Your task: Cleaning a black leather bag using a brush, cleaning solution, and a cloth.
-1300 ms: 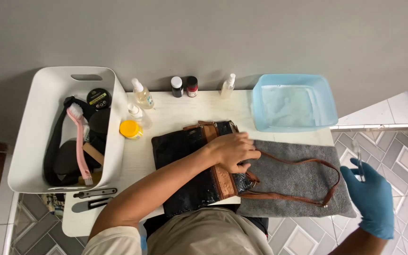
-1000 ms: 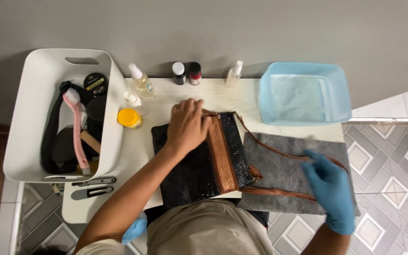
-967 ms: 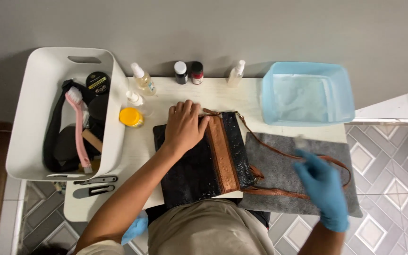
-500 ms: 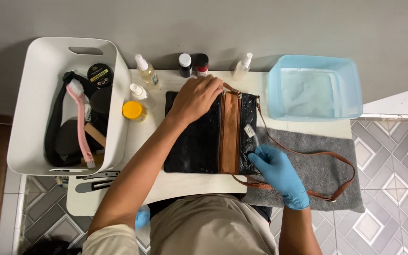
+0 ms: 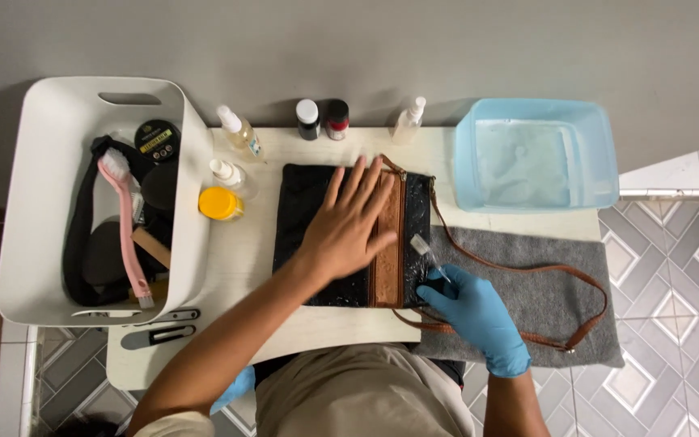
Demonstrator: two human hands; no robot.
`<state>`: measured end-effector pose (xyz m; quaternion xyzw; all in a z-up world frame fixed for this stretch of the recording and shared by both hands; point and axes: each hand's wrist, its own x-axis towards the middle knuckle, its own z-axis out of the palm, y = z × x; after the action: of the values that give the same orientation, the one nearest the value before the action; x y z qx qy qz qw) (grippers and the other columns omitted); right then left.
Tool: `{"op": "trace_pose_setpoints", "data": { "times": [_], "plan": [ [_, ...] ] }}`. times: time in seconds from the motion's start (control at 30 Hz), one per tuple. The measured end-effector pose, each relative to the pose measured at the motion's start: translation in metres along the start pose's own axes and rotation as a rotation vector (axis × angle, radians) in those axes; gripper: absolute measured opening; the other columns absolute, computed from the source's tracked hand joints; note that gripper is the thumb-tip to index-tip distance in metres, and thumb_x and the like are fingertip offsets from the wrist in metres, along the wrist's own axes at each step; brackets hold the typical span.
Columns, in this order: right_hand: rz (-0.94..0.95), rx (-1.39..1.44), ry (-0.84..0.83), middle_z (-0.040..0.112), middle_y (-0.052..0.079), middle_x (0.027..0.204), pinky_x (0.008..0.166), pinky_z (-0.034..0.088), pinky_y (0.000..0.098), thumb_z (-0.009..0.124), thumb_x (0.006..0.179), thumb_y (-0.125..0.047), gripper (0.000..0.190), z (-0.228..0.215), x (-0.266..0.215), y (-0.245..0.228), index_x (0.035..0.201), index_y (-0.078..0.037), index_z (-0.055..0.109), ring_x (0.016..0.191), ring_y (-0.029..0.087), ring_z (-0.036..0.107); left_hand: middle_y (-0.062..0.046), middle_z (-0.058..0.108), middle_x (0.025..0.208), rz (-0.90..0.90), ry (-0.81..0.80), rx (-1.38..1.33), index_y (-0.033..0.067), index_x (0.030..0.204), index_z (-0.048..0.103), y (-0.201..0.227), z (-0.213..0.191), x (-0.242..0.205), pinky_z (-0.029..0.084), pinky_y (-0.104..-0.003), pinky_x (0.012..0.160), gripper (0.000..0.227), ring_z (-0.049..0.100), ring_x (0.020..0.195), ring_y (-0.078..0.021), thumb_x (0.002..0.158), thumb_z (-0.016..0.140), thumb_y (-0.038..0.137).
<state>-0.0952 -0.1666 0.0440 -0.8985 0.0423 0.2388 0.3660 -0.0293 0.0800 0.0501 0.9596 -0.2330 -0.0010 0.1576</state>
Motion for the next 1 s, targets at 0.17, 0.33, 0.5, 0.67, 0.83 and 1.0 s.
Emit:
{"op": "trace_pose_setpoints", "data": {
  "times": [0.17,0.33,0.5,0.67,0.83,1.0],
  "plan": [
    [0.036,0.058,0.045,0.067,0.003,0.075,0.058,0.045,0.0316,0.058,0.095,-0.026,0.03,-0.049,-0.009,-0.029,0.119,-0.015,0.073,0.063,0.015,0.054,-0.015,0.0,0.17,0.05,0.055,0.115,0.0084,0.162,0.009,0.041,0.029,-0.03,0.007,-0.051,0.126,0.096,0.004,0.156,-0.0314,0.097,0.029,0.077],
    [-0.092,-0.005,0.357,0.073,0.007,0.097,0.087,0.047,0.0329,0.045,0.099,-0.015,0.034,-0.107,0.011,-0.033,0.125,-0.008,0.066,0.093,0.02,0.066,-0.019,0.026,0.165,0.163,0.014,-0.15,0.0037,0.157,0.031,0.06,0.053,-0.037,0.014,-0.052,0.124,0.089,0.02,0.153,-0.037,0.095,0.043,0.067],
    [-0.18,-0.317,0.302,0.074,0.019,0.116,0.088,0.049,0.0465,0.04,0.104,-0.024,0.048,-0.149,0.072,-0.006,0.141,-0.003,0.062,0.097,0.04,0.069,-0.019,0.025,0.165,0.196,-0.031,-0.205,0.0032,0.157,0.029,0.054,0.053,-0.036,0.009,-0.051,0.124,0.098,0.018,0.154,-0.0356,0.091,0.041,0.074],
    [0.03,-0.407,0.221,0.075,0.013,0.109,0.081,0.048,0.0431,0.045,0.098,-0.028,0.047,-0.152,0.097,-0.038,0.139,-0.02,0.067,0.094,0.034,0.065,-0.021,0.023,0.165,0.197,-0.037,-0.272,0.0021,0.156,0.029,0.052,0.052,-0.038,0.006,-0.051,0.126,0.094,0.017,0.154,-0.0351,0.094,0.028,0.072],
    [0.014,-0.443,0.166,0.078,0.012,0.109,0.087,0.05,0.0411,0.051,0.096,-0.034,0.042,-0.144,0.157,0.02,0.128,-0.021,0.075,0.098,0.034,0.07,-0.019,0.029,0.163,0.15,-0.101,-0.464,0.0029,0.152,0.037,0.038,0.049,-0.025,0.011,-0.052,0.123,0.081,0.021,0.153,-0.0331,0.099,0.025,0.063],
    [-0.004,-0.499,0.289,0.079,0.018,0.094,0.076,0.061,0.0485,0.063,0.094,-0.026,0.033,-0.128,0.203,0.058,0.123,-0.022,0.078,0.087,0.038,0.074,-0.028,0.038,0.156,0.027,0.01,-0.22,0.0031,0.143,0.051,0.022,0.018,0.002,0.028,-0.061,0.116,0.059,0.03,0.149,-0.0423,0.1,0.051,0.043]
  ]
}}
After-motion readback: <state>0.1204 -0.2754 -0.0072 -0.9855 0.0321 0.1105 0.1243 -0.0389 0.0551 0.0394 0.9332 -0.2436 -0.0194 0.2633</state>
